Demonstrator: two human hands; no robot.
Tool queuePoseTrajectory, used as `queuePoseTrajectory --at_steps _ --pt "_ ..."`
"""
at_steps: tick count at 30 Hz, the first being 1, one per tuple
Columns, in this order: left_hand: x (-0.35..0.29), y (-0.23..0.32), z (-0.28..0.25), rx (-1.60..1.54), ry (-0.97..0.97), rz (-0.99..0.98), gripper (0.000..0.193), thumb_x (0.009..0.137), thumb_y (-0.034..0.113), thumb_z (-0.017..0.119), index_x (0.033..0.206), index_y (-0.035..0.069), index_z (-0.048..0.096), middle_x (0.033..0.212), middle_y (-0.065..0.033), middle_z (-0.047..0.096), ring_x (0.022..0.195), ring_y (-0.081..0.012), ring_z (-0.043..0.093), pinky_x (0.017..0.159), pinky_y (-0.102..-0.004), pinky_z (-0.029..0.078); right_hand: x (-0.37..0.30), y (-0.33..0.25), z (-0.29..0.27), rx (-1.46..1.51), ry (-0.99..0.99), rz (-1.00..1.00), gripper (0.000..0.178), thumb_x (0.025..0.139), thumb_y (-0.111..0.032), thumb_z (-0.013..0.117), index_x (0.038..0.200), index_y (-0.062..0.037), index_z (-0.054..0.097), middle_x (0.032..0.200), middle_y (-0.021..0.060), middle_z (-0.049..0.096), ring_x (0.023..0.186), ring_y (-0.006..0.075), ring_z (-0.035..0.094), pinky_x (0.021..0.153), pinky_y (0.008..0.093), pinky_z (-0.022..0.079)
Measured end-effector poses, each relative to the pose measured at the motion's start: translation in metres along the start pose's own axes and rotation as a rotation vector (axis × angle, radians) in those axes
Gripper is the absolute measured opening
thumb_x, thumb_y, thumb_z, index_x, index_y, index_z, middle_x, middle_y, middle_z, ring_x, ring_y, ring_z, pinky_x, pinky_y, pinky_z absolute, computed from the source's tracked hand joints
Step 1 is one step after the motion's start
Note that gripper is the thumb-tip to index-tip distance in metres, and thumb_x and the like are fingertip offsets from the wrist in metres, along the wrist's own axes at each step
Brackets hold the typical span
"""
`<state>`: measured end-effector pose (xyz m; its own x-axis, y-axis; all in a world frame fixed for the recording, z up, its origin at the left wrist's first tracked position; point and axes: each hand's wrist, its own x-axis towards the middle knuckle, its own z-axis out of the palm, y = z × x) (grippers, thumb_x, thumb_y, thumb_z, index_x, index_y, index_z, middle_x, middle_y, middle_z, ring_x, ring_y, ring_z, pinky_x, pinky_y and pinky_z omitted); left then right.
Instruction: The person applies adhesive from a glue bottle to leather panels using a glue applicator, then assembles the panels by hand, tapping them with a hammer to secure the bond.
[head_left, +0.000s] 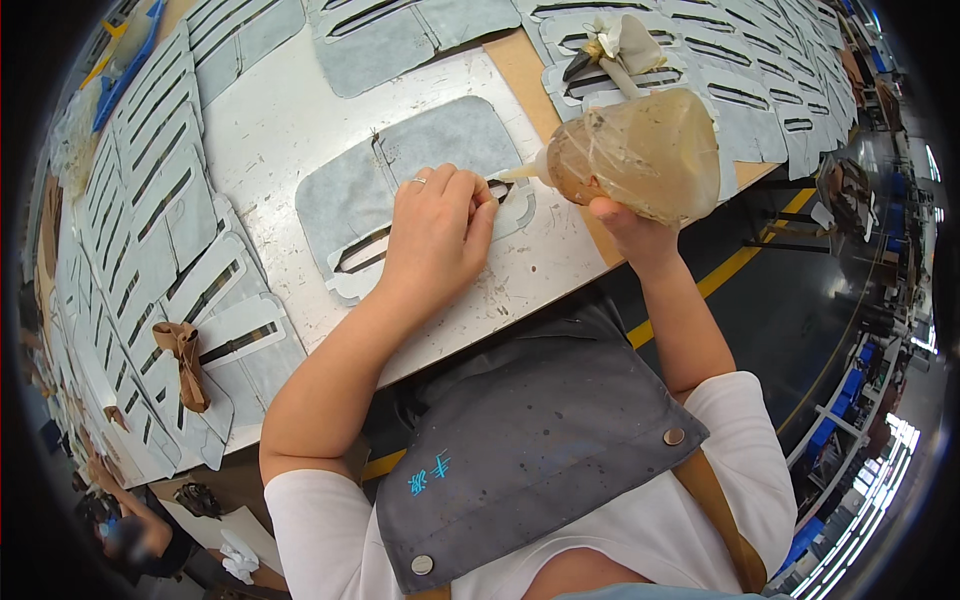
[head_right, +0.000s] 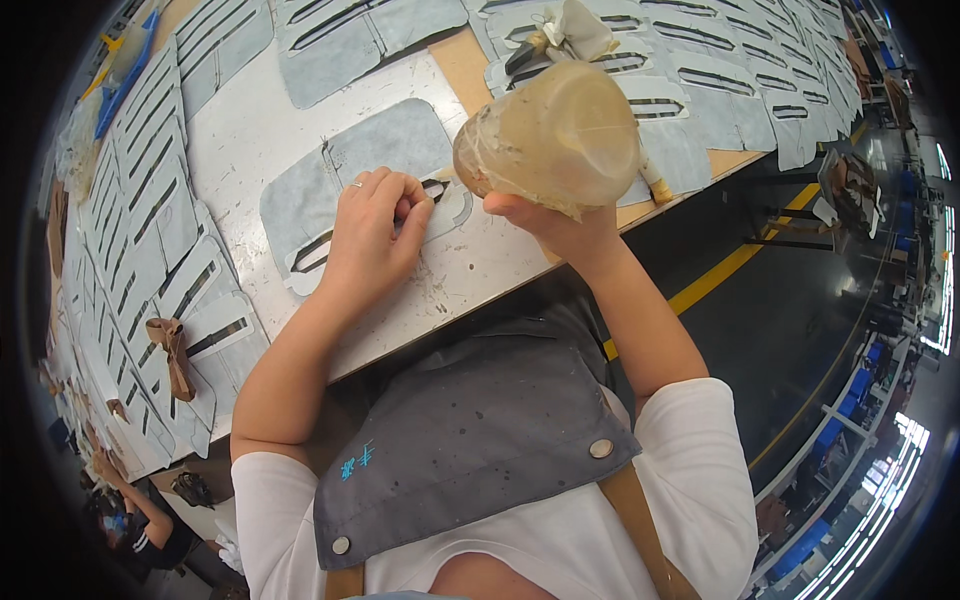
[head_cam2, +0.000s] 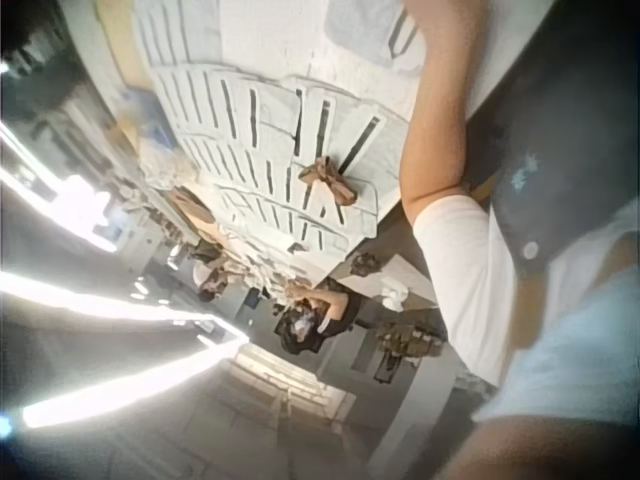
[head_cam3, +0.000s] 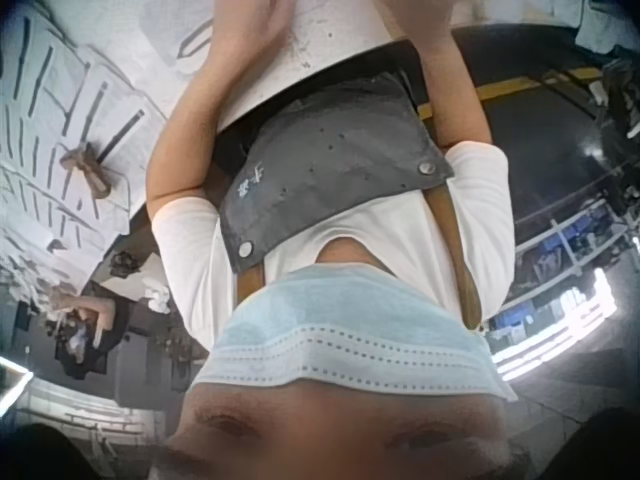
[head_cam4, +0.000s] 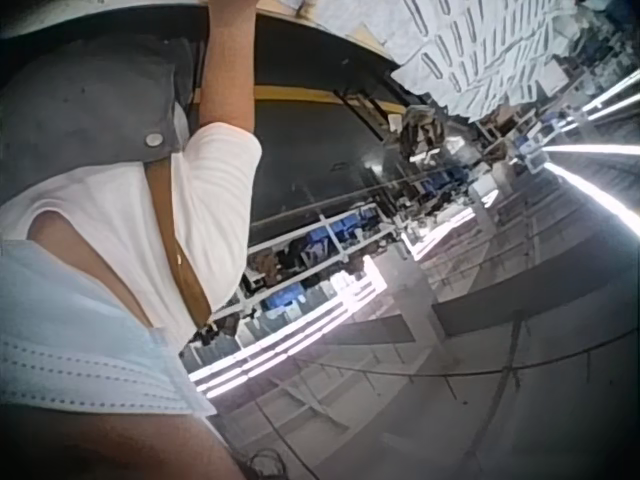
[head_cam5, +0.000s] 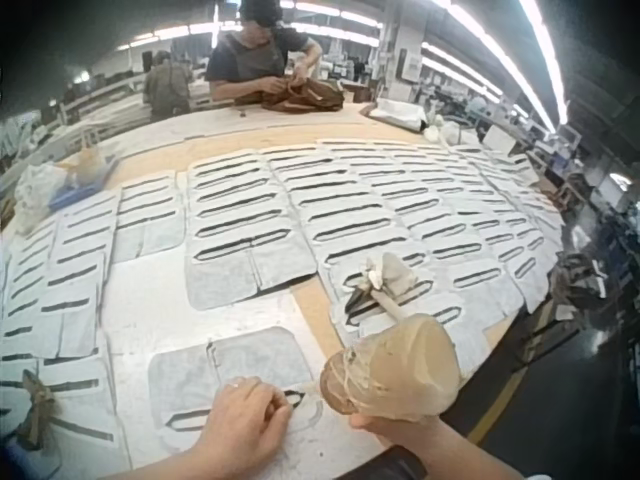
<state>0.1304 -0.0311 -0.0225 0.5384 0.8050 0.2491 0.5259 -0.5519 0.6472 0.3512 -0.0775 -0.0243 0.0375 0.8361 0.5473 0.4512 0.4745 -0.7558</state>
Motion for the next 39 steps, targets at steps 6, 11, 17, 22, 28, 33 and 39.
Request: queuePoseTrajectory --at_steps 6,11,17,22,28,33,39 --pt "0.008 0.006 -0.025 -0.159 -0.111 -0.168 0.015 0.083 0.009 0.063 0.097 0.003 0.059 0.086 -0.0084 0.059 0.08 -0.0233 0.056 0.079 -0.0359 0.042 0.009 -0.001 -0.037 0.466 0.388 0.308 0.058 0.085 -0.049 0.068 0.12 -0.0048 0.054 0.113 0.0099 0.061 0.091 0.015 0.061 0.068 0.028 0.051" --pt "0.022 -0.043 -0.072 0.417 -0.01 -0.087 0.049 0.082 0.019 0.069 0.125 0.003 0.052 0.115 -0.0181 0.058 0.107 -0.0301 0.055 0.094 -0.0421 0.04 0.038 -0.012 -0.086 1.058 0.551 0.452 0.073 0.083 -0.058 0.064 0.126 -0.0008 0.049 0.121 0.0234 0.057 0.059 0.0129 0.045 0.052 0.0233 0.037" --pt "0.034 -0.048 -0.096 0.163 -0.32 -0.506 0.043 0.08 0.021 0.071 0.116 0.004 0.055 0.097 -0.0134 0.06 0.09 -0.0244 0.059 0.081 -0.0325 0.046 0.037 -0.012 -0.049 1.08 0.54 0.514 0.07 0.086 -0.059 0.06 0.125 -0.0016 0.05 0.117 0.0234 0.059 0.061 0.013 0.049 0.052 0.0235 0.039" --pt "-0.004 -0.025 -0.086 -0.377 0.152 -0.465 0.022 0.089 0.02 0.064 0.095 0.0 0.059 0.072 -0.0009 0.055 0.068 -0.0092 0.05 0.063 -0.0252 0.041 0.032 -0.005 -0.028 0.991 0.394 0.579 0.065 0.085 -0.06 0.06 0.122 -0.0076 0.052 0.102 0.0134 0.064 0.074 0.0152 0.061 0.051 0.0256 0.045" --pt "-0.071 0.002 -0.099 -0.548 -0.26 -1.029 0.034 0.099 0.028 0.053 0.089 -0.004 0.062 0.065 -0.0062 0.061 0.048 -0.0103 0.054 0.046 -0.025 0.041 0.037 -0.003 -0.011 0.834 0.211 0.566 0.065 0.083 -0.056 0.067 0.12 -0.0052 0.051 0.1 0.0068 0.063 0.077 0.016 0.061 0.058 0.028 0.048" --pt "-0.05 0.033 -0.1 -0.494 -0.594 -0.634 0.022 0.097 0.018 0.052 0.091 0.0 0.064 0.069 -0.0072 0.064 0.054 -0.0149 0.058 0.054 -0.0284 0.046 0.039 -0.007 0.011 0.784 0.159 0.511 0.06 0.084 -0.046 0.072 0.119 -0.002 0.051 0.103 0.0079 0.06 0.082 0.0169 0.062 0.065 0.0298 0.051" --pt "0.0 -0.017 -0.041 0.126 0.063 0.01 0.013 0.086 0.008 0.062 0.098 0.004 0.061 0.096 -0.0112 0.058 0.094 -0.0292 0.054 0.081 -0.037 0.042 0.035 -0.008 0.027 0.651 0.178 0.462 0.054 0.083 -0.035 0.076 0.117 -0.0019 0.052 0.106 0.0066 0.06 0.092 0.0149 0.06 0.075 0.0304 0.052"
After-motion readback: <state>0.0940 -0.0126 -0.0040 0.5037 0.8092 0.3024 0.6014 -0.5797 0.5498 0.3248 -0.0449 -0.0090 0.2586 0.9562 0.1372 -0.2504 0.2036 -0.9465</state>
